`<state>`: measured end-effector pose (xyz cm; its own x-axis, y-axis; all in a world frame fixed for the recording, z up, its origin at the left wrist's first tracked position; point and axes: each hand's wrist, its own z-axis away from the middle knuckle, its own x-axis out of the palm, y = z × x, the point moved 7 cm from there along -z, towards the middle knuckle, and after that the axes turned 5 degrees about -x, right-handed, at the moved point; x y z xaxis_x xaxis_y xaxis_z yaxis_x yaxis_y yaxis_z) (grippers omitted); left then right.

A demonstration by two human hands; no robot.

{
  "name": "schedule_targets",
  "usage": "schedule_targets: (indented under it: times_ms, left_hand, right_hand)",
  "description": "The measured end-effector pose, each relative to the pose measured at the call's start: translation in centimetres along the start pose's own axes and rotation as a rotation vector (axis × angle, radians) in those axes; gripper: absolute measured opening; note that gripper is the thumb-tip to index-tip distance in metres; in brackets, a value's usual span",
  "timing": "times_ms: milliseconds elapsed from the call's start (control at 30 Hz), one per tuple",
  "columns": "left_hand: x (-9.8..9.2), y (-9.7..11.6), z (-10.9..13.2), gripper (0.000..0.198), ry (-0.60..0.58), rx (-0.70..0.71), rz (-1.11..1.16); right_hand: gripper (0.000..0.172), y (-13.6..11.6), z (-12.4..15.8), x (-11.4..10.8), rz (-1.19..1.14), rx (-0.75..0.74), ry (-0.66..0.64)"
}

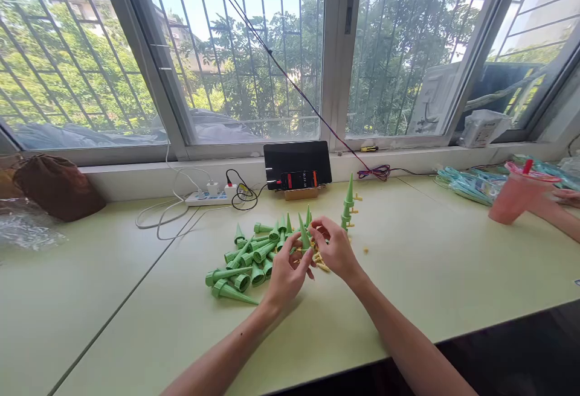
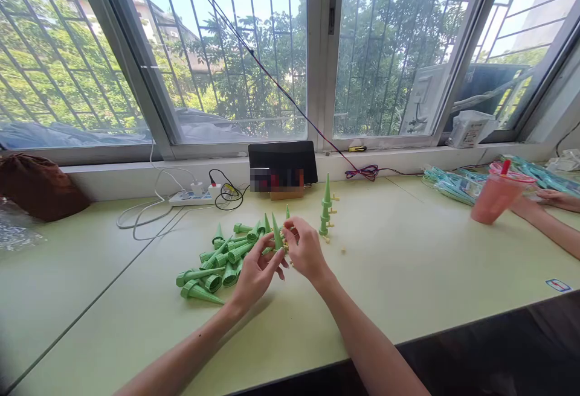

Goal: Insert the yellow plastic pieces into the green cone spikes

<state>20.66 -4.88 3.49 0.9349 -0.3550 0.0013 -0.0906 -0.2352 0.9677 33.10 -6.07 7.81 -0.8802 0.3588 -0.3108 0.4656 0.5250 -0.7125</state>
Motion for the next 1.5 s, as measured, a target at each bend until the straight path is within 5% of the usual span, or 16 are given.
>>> schedule_targets:
  times_ms: [200,833,1233,1500]
  left_hand:
    - [-0.6,0.2,-0.4,0.047,0.050,-0.046,0.136]
    - [0.8,-0.6,-0.1,0.049,-0.138,-0.225,0.312]
    - [0.8,-0.1,0.0,0.050,-0.096,-0.191,0.269]
    - [-0.9,0.3,-0.7,0.053,0.043,-0.119,0.297]
  right_hand:
    - [0.018,-0.6,-0.2,-0.2,-0.023,-0.054,0.013]
    - [0.015,-1.0,0.1,0.3,-0.055,-0.077,-0.035]
    - [0.012,-1.2,0.2,0.3,-0.056,-0.107,-0.031]
    - [0.013,-1.1,0.2,0.7,-0.024,-0.125,-0.067]
